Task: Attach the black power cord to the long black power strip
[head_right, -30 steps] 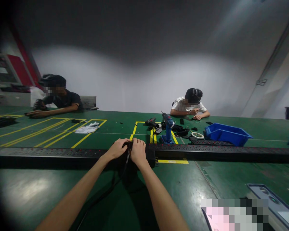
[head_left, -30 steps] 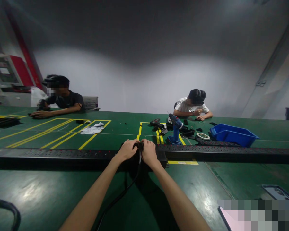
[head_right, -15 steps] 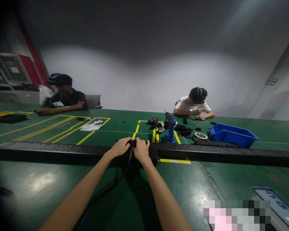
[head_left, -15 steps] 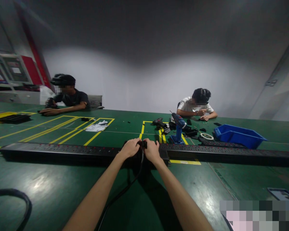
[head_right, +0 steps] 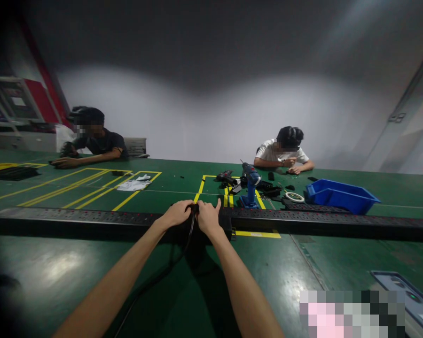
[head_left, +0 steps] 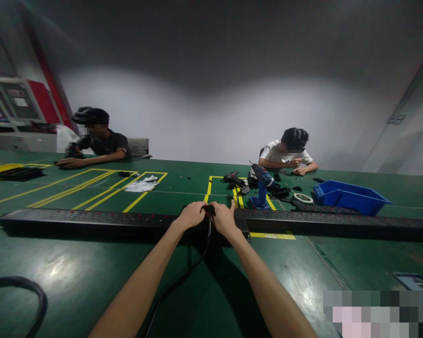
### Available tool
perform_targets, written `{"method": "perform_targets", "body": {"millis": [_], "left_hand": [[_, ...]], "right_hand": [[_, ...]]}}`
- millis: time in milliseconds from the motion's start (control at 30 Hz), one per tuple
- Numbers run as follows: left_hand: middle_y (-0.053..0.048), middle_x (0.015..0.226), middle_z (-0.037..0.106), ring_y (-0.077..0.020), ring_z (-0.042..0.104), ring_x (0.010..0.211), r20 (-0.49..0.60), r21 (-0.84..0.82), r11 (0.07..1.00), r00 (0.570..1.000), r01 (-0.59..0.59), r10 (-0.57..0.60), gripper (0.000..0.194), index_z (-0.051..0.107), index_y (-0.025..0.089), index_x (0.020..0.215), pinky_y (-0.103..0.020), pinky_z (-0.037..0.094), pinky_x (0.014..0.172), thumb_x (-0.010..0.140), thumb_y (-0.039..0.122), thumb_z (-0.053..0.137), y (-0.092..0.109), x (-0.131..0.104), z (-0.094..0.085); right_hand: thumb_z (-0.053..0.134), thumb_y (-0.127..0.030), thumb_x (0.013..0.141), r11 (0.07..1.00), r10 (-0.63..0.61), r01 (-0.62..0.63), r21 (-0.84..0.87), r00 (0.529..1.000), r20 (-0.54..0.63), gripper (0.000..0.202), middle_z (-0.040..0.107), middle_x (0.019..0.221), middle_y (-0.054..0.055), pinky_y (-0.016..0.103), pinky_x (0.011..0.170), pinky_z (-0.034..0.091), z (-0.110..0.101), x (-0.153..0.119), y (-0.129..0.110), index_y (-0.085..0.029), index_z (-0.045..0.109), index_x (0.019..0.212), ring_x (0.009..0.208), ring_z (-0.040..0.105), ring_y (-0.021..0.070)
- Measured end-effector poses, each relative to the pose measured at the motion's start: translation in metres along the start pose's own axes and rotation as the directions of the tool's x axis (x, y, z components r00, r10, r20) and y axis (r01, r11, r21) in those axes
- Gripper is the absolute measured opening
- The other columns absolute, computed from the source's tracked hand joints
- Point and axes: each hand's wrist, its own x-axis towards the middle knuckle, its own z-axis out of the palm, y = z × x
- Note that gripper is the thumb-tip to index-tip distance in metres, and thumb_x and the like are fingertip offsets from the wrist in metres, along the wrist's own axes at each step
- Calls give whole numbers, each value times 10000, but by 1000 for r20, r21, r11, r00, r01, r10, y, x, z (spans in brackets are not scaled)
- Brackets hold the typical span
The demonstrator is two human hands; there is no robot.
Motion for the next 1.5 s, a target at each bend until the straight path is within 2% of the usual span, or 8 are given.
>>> {"method": "perform_targets", "body": {"millis": [200,700,867,1000,1167,1300,1367,1500], "left_hand": [[-68,1182,661,-209,599,1102,-13,-8,1000,1000,7,-7,344,620,226,1154,-322,426,988,878,192,418,-1,0,3],[-74,1184,662,-222,602,1093,-14,-38,999,1000,6,-6,344,625,216,1156,-326,428,987,871,179,436,6,-4,-3],[-74,1132,682,-214,620,1059,-25,-54,999,1000,-10,9,312,643,221,1100,-314,438,961,881,182,424,7,-5,-5],[-88,1113,685,-229,620,1058,3,-79,997,1000,-6,6,289,638,212,1089,-316,454,922,859,181,466,6,-7,-7],[-88,1120,681,-234,621,1045,-12,-83,996,1000,-18,17,278,636,214,1070,-322,459,908,868,199,446,6,-8,-8],[-56,1118,685,-221,615,1054,-14,-83,996,1000,-11,10,295,644,242,1063,-321,448,938,851,174,452,7,-7,-8],[-51,1132,680,-218,612,1058,-13,-87,996,1000,7,-8,305,646,243,1070,-324,446,947,850,167,449,7,-6,-8],[-44,1141,676,-218,603,1070,-8,-89,996,1000,17,-18,312,644,248,1081,-335,438,960,850,167,449,8,-6,-8]], "right_hand": [[404,-260,933,987,-105,104,-119,995,5,227,675,946,79,539,1083,-42,-6,0,3,-197,540,1103,928,614,238],[440,-239,914,988,-132,134,-72,991,22,293,668,992,88,494,1104,24,-3,4,8,-179,529,1187,963,599,237],[459,-208,901,992,-126,126,-11,992,-1,259,671,1001,74,485,1108,49,-3,6,8,-198,567,1137,1001,582,223],[502,-191,879,986,-151,156,61,986,-70,292,663,1076,65,449,1123,77,-4,-2,0,-221,565,1163,1068,557,205],[482,-244,908,976,-8,45,215,986,-168,293,645,1152,76,406,1103,214,-3,-7,-1,-211,549,1192,1103,555,202],[487,-293,905,902,96,17,432,966,-239,360,613,1207,94,300,970,396,-11,-1,13,-181,489,1246,1102,567,182],[504,-280,888,865,96,14,501,977,-192,403,614,1195,81,271,904,438,-19,1,20,-192,453,1278,1030,602,164],[568,-285,848,844,-4,1,536,1000,5,438,625,1154,47,250,807,471,-39,2,34,-233,461,1270,913,630,145]]}}
